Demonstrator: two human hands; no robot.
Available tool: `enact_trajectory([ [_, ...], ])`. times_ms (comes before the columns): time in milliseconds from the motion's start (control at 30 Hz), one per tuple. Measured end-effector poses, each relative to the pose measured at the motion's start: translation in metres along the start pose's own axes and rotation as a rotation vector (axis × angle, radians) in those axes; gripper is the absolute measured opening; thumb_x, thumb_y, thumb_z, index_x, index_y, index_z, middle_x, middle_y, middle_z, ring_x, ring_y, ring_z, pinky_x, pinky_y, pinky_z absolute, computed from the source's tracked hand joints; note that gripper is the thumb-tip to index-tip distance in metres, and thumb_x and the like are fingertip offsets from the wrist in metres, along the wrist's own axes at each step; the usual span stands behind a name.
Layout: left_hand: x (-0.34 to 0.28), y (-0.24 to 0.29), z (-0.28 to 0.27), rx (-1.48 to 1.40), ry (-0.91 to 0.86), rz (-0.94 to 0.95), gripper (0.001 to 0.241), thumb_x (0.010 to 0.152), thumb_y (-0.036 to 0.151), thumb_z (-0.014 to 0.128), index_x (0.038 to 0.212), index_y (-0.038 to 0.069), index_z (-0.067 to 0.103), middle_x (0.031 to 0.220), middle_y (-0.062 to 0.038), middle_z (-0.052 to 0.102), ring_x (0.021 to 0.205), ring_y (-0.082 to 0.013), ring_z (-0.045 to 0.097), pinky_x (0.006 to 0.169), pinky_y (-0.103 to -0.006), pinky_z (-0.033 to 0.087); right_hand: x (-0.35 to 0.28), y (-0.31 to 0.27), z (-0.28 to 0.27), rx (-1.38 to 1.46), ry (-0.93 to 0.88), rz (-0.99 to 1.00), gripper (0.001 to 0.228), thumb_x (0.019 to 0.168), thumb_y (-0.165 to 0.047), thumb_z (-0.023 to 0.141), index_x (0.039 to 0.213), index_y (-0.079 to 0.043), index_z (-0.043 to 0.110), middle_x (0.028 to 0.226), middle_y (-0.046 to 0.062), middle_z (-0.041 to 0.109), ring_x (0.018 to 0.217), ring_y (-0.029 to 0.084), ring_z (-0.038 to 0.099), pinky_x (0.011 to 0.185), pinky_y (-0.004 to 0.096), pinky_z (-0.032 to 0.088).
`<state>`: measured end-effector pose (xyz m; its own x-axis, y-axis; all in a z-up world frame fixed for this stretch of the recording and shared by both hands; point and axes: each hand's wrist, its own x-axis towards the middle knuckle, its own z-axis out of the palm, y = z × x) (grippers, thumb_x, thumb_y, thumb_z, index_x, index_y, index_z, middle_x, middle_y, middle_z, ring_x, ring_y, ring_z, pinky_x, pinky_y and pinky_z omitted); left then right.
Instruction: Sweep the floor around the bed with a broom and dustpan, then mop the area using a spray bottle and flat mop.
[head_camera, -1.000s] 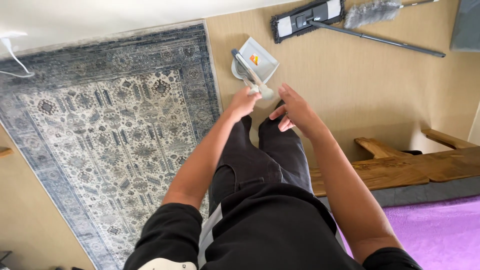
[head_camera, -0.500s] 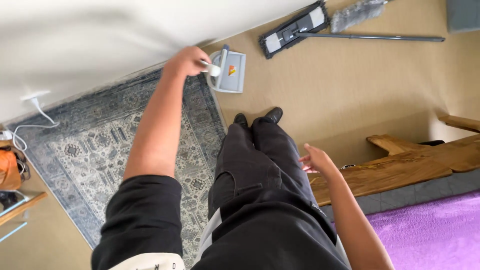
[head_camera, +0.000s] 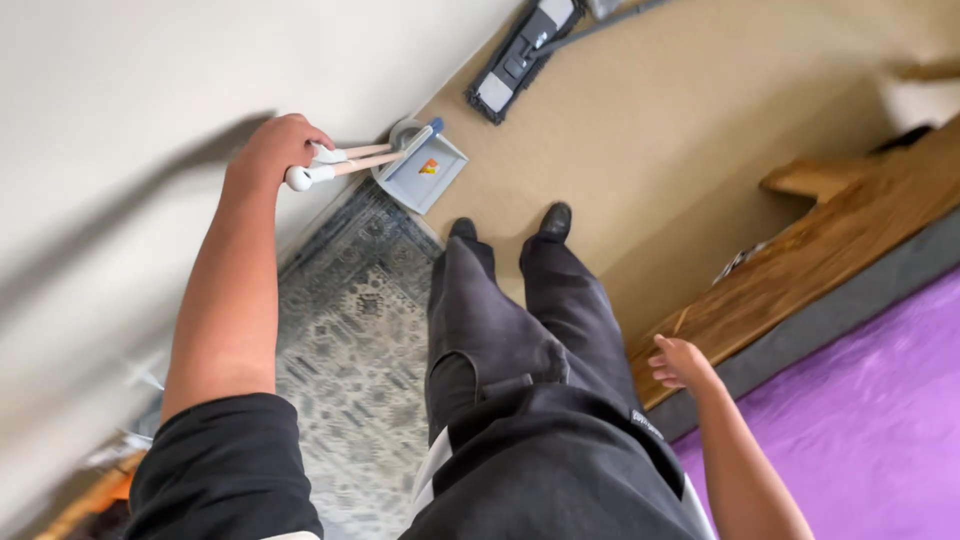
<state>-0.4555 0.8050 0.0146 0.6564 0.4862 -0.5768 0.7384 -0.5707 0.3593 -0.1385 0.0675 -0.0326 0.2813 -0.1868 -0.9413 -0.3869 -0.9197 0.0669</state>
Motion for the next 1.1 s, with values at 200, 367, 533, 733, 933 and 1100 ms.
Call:
enact_trajectory([
  [200, 0.007, 0.027, -0.05, 0.02, -0.237, -0.098, 0.038, 0.1, 0.007, 0.054, 0.117, 0.027, 0.082, 0.128, -0.01, 0.069, 0.109, -0.0276, 0.067, 0.095, -0.0407, 0.053, -0.033, 0.007, 0.07, 0.142, -0.054, -0.035, 0.049, 0.101, -0.046, 0.053, 0.135, -0.011, 0.063, 0.103, 0.007, 0.072, 0.072, 0.021, 0.064, 0.065, 0.037, 0.055],
  [367, 0.057, 0.026, -0.064, 0.077, -0.354, -0.133, 0.032, 0.103, 0.027, 0.058, 0.132, 0.022, 0.071, 0.135, -0.008, 0.07, 0.121, -0.0262, 0.064, 0.106, -0.0417, 0.046, -0.06, -0.02, 0.095, 0.178, -0.038, -0.11, 0.045, 0.1, -0.042, 0.055, 0.13, -0.011, 0.068, 0.1, 0.008, 0.07, 0.071, 0.02, 0.063, 0.064, 0.035, 0.053],
  [533, 0.064, 0.155, -0.097, 0.14, -0.112, 0.031, 0.043, 0.103, 0.037, 0.064, 0.139, 0.014, 0.063, 0.137, -0.012, 0.065, 0.124, -0.0312, 0.061, 0.104, -0.0436, 0.046, -0.059, -0.04, 0.081, 0.289, 0.05, -0.225, 0.044, 0.099, -0.039, 0.058, 0.129, -0.01, 0.069, 0.102, 0.005, 0.071, 0.075, 0.017, 0.064, 0.065, 0.032, 0.054],
  [733, 0.107, 0.345, 0.026, -0.468, -0.043, 0.482, 0.042, 0.097, 0.022, 0.065, 0.137, 0.01, 0.063, 0.118, -0.008, 0.074, 0.092, -0.0197, 0.069, 0.084, -0.0336, 0.058, -0.04, -0.061, 0.031, 0.523, 0.072, -0.329, 0.045, 0.099, -0.037, 0.06, 0.131, -0.008, 0.069, 0.106, 0.006, 0.071, 0.079, 0.017, 0.063, 0.068, 0.032, 0.053],
  [933, 0.105, 0.494, 0.127, -0.371, -0.313, 0.551, 0.051, 0.097, 0.029, 0.069, 0.143, 0.01, 0.057, 0.132, -0.01, 0.069, 0.111, -0.021, 0.068, 0.094, -0.0354, 0.053, -0.035, -0.07, -0.09, 0.617, 0.029, -0.371, 0.046, 0.099, -0.036, 0.058, 0.136, -0.008, 0.064, 0.111, 0.007, 0.072, 0.086, 0.018, 0.067, 0.074, 0.032, 0.055],
  [1100, 0.116, 0.576, 0.122, -0.454, -0.287, 0.507, 0.055, 0.094, 0.029, 0.067, 0.144, 0.01, 0.055, 0.131, -0.01, 0.069, 0.103, -0.0235, 0.073, 0.091, -0.0355, 0.056, -0.053, -0.115, -0.212, 0.54, 0.095, -0.593, 0.045, 0.101, -0.032, 0.057, 0.137, -0.006, 0.064, 0.108, 0.007, 0.073, 0.087, 0.017, 0.067, 0.077, 0.032, 0.055],
])
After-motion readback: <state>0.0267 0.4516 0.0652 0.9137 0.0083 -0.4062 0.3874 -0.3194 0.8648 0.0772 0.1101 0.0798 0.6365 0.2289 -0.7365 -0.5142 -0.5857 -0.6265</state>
